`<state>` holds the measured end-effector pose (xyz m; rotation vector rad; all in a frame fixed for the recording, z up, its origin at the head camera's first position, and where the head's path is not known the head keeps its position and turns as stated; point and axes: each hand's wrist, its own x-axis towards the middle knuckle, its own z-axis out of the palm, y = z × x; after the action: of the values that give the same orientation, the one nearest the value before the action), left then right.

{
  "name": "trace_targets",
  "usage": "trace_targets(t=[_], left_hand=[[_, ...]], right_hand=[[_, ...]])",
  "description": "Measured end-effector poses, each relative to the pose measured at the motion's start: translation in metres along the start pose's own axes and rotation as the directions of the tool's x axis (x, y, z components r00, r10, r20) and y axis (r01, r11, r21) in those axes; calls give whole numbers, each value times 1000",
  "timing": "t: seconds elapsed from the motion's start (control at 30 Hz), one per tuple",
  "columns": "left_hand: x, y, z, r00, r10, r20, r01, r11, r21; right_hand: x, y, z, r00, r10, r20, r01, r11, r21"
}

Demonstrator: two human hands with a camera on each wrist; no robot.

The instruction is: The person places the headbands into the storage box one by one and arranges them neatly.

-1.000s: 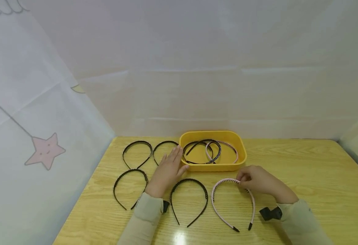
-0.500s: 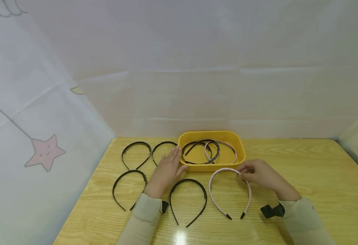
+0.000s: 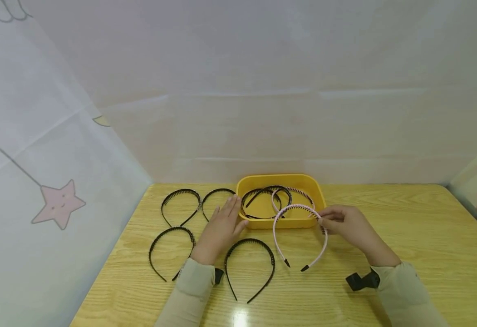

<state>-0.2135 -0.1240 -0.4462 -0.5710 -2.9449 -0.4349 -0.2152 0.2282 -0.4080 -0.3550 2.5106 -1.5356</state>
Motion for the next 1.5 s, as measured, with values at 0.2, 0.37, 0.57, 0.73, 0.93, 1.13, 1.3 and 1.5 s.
trace_targets(t=[0.2,0.37,0.57,0.73,0.93,1.13,1.3,1.5], left_hand=[[0,1,-1,1000,1,-1,-1,1000,-3],[0,1,-1,1000,4,-8,-4,1000,-4],[0,1,-1,1000,2,-9,-2,1000,-1],[0,1,-1,1000,0,-4,0,1000,-5],[1,1,0,1000,-1,-2,1,1000,6],[-1,0,-2,1000,2,-9,-3,1000,-4],[-1,-1,-3,1000,3,-9,-3,1000,-8],[0,0,-2,1000,6,-4,-6,1000,-16]], right_hand=[[-1,-3,-1,997,3,-76,3,996,88],[-2,-4,-1,991,29,-132,-11,991,134],[-3,-3,1,982,82,-173,-36,968,250],[-1,0,4,976,105,-192,-33,938,346],[3,2,11,965,133,-225,-22,900,435],[13,2,18,953,160,-258,16,820,572],[21,-1,21,947,160,-279,39,803,594],[31,0,26,921,182,-345,54,817,574]])
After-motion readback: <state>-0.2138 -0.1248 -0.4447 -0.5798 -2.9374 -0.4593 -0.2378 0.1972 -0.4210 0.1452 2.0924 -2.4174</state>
